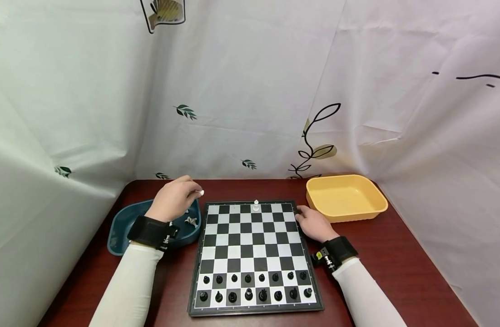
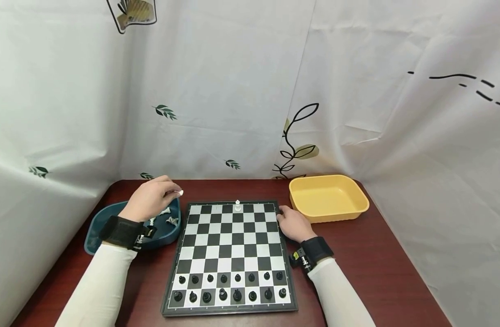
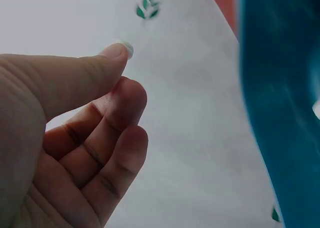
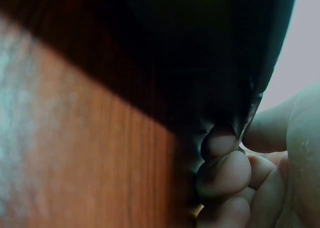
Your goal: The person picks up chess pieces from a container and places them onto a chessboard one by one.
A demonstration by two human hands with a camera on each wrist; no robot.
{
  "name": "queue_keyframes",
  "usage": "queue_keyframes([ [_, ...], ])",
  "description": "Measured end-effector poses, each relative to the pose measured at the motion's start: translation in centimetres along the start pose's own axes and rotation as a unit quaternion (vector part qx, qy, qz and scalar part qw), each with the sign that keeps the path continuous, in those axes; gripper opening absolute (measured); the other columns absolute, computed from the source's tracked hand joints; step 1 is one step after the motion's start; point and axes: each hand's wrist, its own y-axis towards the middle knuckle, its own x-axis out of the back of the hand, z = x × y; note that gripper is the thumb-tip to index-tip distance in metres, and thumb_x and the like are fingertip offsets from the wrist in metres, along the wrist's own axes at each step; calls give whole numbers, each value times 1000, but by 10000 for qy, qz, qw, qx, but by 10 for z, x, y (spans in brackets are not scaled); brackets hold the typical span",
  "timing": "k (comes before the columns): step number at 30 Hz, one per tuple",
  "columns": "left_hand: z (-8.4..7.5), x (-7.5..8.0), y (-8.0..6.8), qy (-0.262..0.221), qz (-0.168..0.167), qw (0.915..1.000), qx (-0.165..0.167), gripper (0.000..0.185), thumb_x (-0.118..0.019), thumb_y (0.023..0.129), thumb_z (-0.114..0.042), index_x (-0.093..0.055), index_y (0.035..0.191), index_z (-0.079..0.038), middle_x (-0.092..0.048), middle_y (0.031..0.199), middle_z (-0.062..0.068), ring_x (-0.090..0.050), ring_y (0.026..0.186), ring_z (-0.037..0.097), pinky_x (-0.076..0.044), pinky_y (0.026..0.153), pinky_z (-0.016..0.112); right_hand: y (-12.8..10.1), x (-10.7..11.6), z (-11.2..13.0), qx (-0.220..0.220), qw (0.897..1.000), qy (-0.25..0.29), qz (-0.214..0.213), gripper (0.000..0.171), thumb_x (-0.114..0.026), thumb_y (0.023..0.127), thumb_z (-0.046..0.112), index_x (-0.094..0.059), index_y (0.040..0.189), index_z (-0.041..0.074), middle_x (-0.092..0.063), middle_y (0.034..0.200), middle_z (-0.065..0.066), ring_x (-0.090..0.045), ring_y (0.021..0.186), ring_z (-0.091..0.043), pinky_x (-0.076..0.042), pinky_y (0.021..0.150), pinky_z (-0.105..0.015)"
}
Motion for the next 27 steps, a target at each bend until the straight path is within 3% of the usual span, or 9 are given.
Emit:
queue_keyframes([
  [5,-21,2,13,-19,94,9999,-137,14,-84,100,-10,-86,113,-6,-71,100,6,-70,88,24,-62,80,43,0,-2,-3,42,10000,-7,-31,46,-53,113,18,-60,149,-10,-67,145,-30,-66,132,-46,-49,112,-63],
  [13,-52,-11,36,-31,342,9960,-821,13,-83,102,-12,-85,114,-7,-67,98,4,-71,87,21,-61,78,37,2,-4,-5,5,10000,3,-25,46,-53,114,18,-60,150,-9,-66,146,-29,-65,134,-46,-49,113,-62],
  [21,-86,-37,59,153,789,9864,-1435,8,-79,106,-14,-84,111,-13,-66,99,1,-70,87,16,-60,79,33,3,-3,-6,7,10000,-18,-13,47,-53,114,18,-59,151,-9,-66,146,-29,-65,134,-45,-49,113,-62],
  [27,-106,-63,72,-398,1144,9790,-1642,10,-75,107,-11,-84,112,-12,-66,100,0,-67,89,15,-57,82,31,3,-2,-7,19,10000,24,5,46,-52,114,18,-59,151,-9,-66,147,-29,-64,136,-46,-48,114,-62],
])
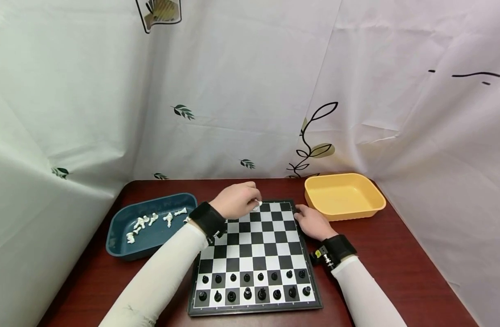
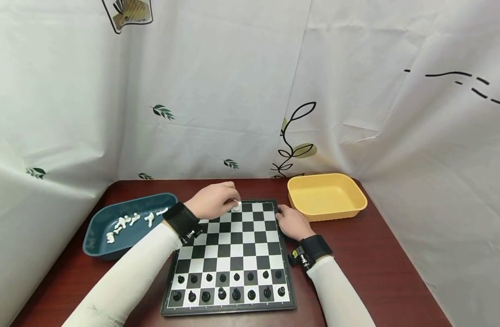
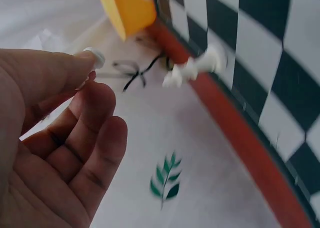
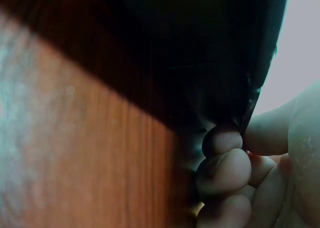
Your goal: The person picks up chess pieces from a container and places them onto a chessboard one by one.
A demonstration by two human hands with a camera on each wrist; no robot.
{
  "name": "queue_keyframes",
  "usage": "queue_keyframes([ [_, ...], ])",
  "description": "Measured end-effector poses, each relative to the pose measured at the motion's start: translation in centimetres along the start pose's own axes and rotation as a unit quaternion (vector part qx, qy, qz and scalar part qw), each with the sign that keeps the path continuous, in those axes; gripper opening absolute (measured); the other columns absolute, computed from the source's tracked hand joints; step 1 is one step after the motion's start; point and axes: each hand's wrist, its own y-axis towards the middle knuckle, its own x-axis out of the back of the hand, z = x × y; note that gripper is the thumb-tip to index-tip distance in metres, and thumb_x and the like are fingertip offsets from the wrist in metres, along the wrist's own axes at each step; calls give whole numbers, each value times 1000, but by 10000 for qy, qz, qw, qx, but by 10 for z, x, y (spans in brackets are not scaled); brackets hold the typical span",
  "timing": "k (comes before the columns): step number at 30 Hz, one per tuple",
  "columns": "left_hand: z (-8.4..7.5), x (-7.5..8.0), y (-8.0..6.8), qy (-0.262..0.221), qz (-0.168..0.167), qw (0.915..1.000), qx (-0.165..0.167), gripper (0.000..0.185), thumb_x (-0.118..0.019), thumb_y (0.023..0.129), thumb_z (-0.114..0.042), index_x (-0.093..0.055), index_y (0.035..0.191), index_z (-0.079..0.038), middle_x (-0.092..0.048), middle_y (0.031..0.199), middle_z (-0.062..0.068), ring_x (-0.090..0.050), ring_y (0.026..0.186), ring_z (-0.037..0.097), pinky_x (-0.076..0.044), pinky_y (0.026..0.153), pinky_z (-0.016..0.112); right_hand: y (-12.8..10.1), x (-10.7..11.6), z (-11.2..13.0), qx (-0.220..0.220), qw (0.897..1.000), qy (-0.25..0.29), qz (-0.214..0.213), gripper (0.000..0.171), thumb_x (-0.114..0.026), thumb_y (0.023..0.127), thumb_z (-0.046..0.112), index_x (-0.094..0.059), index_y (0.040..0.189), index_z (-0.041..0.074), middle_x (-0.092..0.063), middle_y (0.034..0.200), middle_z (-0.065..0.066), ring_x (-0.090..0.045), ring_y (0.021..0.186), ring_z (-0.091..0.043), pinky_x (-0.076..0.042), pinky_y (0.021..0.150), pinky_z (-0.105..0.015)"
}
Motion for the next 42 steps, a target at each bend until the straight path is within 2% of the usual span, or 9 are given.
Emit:
queue_keyframes([
  [4,-5,-15,11,-126,173,9998,-26,12,-73,108,-10,-84,111,-13,-66,102,2,-67,90,16,-58,84,32,0,1,0,-7,10000,60,27,46,-52,114,17,-59,151,-10,-65,148,-29,-63,137,-46,-47,115,-62],
  [9,-7,-33,25,-12,343,9994,-89,15,-70,108,-9,-84,112,-13,-66,104,2,-66,90,15,-57,85,32,-1,3,1,-45,9999,142,68,47,-51,114,16,-58,152,-10,-65,148,-30,-62,138,-46,-47,116,-62],
  [16,-15,-47,45,188,516,9984,-100,15,-71,106,-10,-84,109,-15,-70,103,-1,-67,88,13,-57,81,30,0,3,1,-46,9999,131,32,45,-51,114,17,-61,150,-9,-67,146,-28,-64,135,-44,-48,114,-61],
  [20,-20,-51,54,460,703,9962,-212,11,-73,106,-15,-83,107,-19,-72,105,-3,-68,89,10,-56,79,28,0,2,0,-70,9999,141,46,45,-51,114,17,-61,150,-8,-67,146,-27,-65,135,-43,-48,114,-61],
  [26,-28,-54,65,842,808,9927,-306,9,-73,107,-18,-80,102,-21,-75,100,-7,-69,89,9,-57,80,29,0,2,0,3,9999,123,-30,46,-51,114,17,-61,150,-9,-67,145,-28,-65,134,-45,-49,112,-62],
  [36,-45,-58,76,876,1161,9890,-285,16,-71,107,-11,-84,114,-18,-77,110,-2,-72,100,14,-58,87,31,0,1,-2,0,9999,154,34,46,-51,115,17,-60,152,-8,-66,148,-27,-63,137,-45,-48,114,-62],
  [42,-47,-68,80,993,1270,9865,-279,15,-73,107,-13,-84,115,-20,-77,112,-4,-72,101,12,-59,88,32,0,1,-2,6,9999,158,15,47,-51,114,17,-59,152,-9,-64,150,-28,-62,139,-45,-47,116,-62],
])
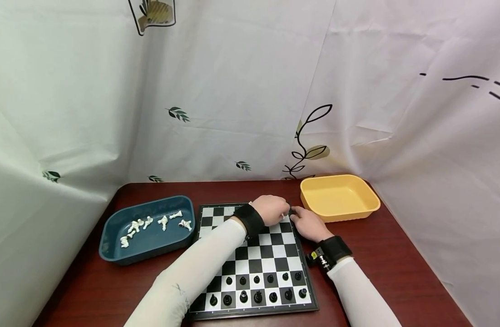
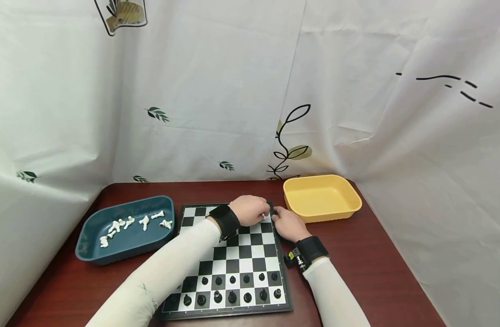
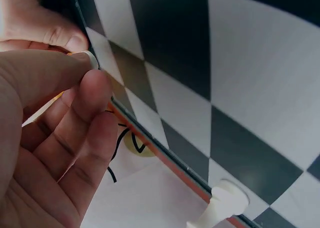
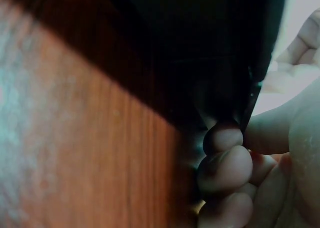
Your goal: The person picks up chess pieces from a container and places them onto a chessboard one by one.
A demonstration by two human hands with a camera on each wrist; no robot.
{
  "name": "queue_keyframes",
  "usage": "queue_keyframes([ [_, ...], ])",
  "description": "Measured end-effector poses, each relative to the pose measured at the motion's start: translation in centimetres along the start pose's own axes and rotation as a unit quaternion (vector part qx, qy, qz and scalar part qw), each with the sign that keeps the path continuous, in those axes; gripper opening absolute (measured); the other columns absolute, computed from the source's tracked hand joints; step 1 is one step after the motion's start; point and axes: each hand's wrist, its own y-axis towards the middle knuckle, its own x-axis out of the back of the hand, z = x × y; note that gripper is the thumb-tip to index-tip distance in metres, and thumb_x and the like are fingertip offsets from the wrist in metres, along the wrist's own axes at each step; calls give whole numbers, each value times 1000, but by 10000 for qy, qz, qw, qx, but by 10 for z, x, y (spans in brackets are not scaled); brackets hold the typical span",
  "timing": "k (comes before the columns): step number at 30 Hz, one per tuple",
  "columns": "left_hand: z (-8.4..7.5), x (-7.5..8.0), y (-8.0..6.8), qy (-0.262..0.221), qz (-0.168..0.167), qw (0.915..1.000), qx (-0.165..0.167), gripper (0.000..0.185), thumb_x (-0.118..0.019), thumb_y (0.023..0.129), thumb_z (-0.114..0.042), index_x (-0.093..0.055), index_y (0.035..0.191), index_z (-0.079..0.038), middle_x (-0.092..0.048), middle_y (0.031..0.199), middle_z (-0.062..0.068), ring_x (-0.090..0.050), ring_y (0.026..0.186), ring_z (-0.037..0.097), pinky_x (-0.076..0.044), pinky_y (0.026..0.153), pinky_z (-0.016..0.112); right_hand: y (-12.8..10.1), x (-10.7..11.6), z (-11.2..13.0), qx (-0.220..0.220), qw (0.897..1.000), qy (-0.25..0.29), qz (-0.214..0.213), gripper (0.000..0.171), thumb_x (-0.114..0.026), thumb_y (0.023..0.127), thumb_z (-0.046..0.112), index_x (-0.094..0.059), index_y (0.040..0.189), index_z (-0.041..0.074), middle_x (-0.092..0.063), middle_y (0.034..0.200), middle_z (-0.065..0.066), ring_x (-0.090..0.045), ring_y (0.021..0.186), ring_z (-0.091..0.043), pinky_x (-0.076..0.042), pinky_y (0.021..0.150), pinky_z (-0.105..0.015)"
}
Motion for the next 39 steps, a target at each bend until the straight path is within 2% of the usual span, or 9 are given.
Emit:
queue_keyframes([
  [5,1,-8,4,136,22,9999,25,14,-75,107,-15,-84,115,-21,-78,113,-5,-73,102,13,-60,88,33,1,0,2,68,9999,-75,-34,47,-52,114,17,-59,151,-10,-65,149,-29,-62,138,-47,-48,115,-62],
  [13,7,-20,13,-21,-178,9998,-37,15,-76,104,-12,-84,114,-19,-79,111,-4,-73,101,13,-59,89,33,-1,1,2,87,9999,-93,-38,46,-53,114,16,-59,151,-10,-64,149,-30,-62,139,-47,-47,115,-62],
  [22,10,-21,15,-262,-252,9993,-114,8,-75,103,-10,-79,105,-16,-76,99,-2,-67,88,15,-55,83,33,1,0,-1,86,9999,-88,-58,47,-53,114,17,-58,152,-11,-64,149,-30,-62,139,-47,-48,115,-62],
  [32,11,-20,13,-290,-219,9993,-28,9,-73,105,-11,-79,112,-14,-77,104,-1,-69,92,15,-57,86,33,1,-1,1,91,9998,-129,-80,47,-53,114,17,-59,151,-10,-64,149,-29,-62,139,-46,-47,115,-62],
  [39,21,-14,5,-649,-282,9974,147,12,-78,104,-17,-79,116,-16,-75,103,-4,-65,89,11,-56,85,30,0,-1,3,47,10000,-70,-31,44,-52,115,16,-61,150,-8,-68,145,-27,-66,134,-43,-49,113,-61],
])
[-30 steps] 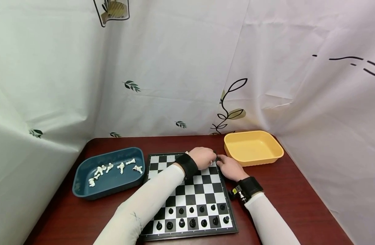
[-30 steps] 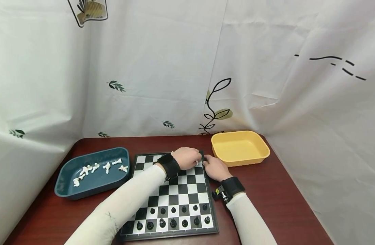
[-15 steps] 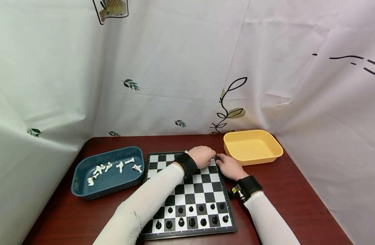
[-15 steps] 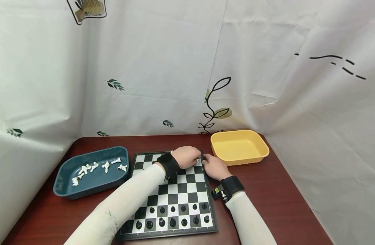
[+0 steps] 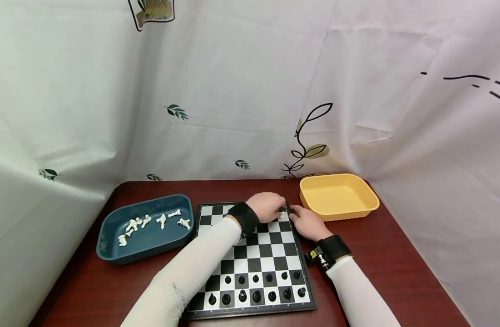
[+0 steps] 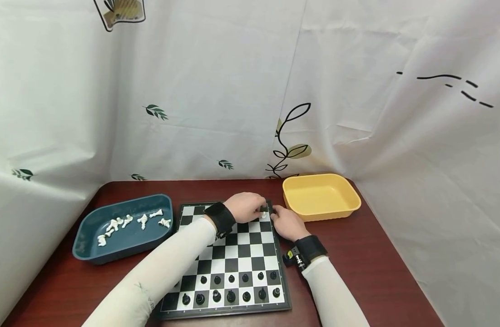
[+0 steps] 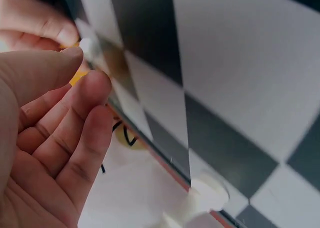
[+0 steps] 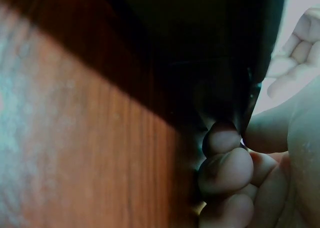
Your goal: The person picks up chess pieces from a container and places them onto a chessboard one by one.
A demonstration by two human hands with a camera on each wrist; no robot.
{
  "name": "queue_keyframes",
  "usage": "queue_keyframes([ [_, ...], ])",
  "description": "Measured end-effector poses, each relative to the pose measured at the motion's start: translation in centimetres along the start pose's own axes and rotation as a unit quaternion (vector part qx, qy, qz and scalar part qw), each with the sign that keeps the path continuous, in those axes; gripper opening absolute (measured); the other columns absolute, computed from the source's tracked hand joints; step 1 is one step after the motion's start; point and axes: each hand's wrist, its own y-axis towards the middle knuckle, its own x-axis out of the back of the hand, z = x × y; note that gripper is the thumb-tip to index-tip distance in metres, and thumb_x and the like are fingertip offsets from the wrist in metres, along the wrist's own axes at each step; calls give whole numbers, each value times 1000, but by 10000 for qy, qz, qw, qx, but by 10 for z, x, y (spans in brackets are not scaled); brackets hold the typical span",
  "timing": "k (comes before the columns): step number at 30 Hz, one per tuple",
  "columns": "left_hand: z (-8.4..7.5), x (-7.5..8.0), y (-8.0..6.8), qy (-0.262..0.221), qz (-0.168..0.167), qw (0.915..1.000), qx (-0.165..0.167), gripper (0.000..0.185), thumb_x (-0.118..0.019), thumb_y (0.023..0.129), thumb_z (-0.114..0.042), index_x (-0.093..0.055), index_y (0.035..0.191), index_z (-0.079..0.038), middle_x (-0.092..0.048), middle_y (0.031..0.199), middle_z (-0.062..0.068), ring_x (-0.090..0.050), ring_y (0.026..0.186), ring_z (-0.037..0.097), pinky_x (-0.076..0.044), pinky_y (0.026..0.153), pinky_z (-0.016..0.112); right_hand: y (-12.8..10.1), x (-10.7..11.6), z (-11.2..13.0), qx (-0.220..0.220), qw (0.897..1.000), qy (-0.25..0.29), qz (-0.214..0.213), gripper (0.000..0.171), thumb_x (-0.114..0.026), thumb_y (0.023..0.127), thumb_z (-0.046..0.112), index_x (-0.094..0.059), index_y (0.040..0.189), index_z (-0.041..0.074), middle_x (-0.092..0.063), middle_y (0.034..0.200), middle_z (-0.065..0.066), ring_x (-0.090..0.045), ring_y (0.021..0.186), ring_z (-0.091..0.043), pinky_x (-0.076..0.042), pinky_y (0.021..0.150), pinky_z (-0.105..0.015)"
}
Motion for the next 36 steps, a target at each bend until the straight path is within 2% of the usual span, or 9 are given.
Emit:
queue_keyframes([
  [5,11,19,-18,-338,-272,9989,167,22,-78,104,-15,-79,126,-11,-76,111,0,-67,94,14,-58,90,33,1,1,0,10,10000,-58,-21,45,-52,114,17,-60,150,-9,-68,144,-28,-66,132,-43,-50,112,-61],
  [12,28,48,-56,-628,-848,9935,423,27,-77,107,-20,-77,134,-12,-77,120,1,-73,105,16,-59,93,37,0,2,0,35,10000,-53,-6,46,-52,114,17,-60,150,-10,-66,145,-30,-64,134,-46,-48,114,-63],
  [15,38,57,-72,-923,-1194,9869,571,29,-77,107,-21,-77,135,-12,-78,117,0,-74,104,16,-59,93,37,-1,2,1,47,10000,-73,-3,46,-52,114,17,-59,150,-10,-66,146,-30,-64,135,-46,-48,114,-62],
  [19,49,67,-91,-1308,-1728,9733,756,27,-78,106,-22,-78,132,-11,-78,115,1,-74,103,17,-59,93,38,-1,3,1,20,9999,-115,-5,45,-52,114,17,-60,150,-10,-66,146,-29,-64,135,-46,-48,114,-62],
  [24,60,73,-111,-1718,-2141,9558,1050,27,-78,107,-23,-79,132,-12,-78,122,4,-73,106,19,-59,93,41,-3,3,4,-49,10000,-44,29,46,-52,114,16,-58,151,-11,-64,148,-31,-63,137,-48,-47,115,-63],
  [29,71,71,-130,-1993,-2534,9399,1126,26,-76,109,-22,-80,132,-12,-77,125,5,-71,106,22,-57,93,44,-3,2,5,-52,10000,-42,19,46,-52,114,16,-59,150,-11,-65,147,-30,-63,136,-47,-47,115,-63],
  [33,78,68,-143,-2058,-2669,9335,1225,24,-76,109,-20,-80,131,-11,-76,121,6,-68,102,22,-55,90,44,-3,2,5,-34,10000,-52,35,46,-52,114,17,-59,151,-11,-65,147,-30,-63,136,-47,-47,115,-63],
  [36,84,68,-150,-1964,-2740,9319,1342,24,-76,108,-19,-80,130,-11,-76,119,6,-68,99,23,-55,88,44,-2,2,5,-15,10000,-76,35,46,-52,114,17,-59,150,-11,-65,147,-30,-63,136,-47,-48,114,-63],
])
